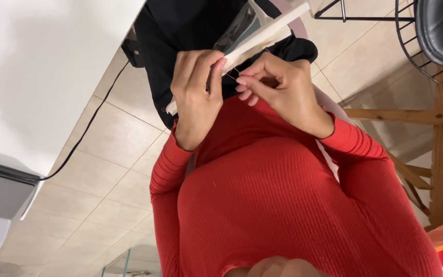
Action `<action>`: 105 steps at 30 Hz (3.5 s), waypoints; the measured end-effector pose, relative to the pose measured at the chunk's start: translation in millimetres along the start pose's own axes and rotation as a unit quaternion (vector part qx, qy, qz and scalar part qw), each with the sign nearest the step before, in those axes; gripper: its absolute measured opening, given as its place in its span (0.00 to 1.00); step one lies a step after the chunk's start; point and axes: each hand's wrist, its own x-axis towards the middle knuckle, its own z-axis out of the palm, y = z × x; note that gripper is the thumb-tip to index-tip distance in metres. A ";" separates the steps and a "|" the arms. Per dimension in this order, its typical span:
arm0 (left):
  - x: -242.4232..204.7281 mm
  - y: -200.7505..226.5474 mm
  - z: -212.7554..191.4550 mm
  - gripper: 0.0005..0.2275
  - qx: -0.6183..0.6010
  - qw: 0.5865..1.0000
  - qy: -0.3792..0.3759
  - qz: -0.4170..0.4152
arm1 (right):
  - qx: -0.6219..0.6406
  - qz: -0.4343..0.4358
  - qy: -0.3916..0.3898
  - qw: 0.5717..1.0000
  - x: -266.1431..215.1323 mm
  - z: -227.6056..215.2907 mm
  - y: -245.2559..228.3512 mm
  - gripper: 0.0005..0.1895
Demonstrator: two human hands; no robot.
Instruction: Hand sewing a small fabric and plastic pouch at a workbench.
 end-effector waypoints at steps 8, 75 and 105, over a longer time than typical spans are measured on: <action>-4.7 0.5 4.5 0.07 -0.010 1.000 0.002 -0.014 | -0.038 0.002 0.033 0.999 2.0 6.1 5.4 0.03; -31.0 -21.0 44.8 0.03 0.134 0.946 0.158 0.251 | -0.277 -0.202 0.106 0.933 -27.0 -3.1 60.5 0.07; -21.0 -6.9 6.0 0.10 0.001 0.983 -0.094 0.161 | 0.114 0.066 -0.058 0.990 22.3 -83.9 58.8 0.04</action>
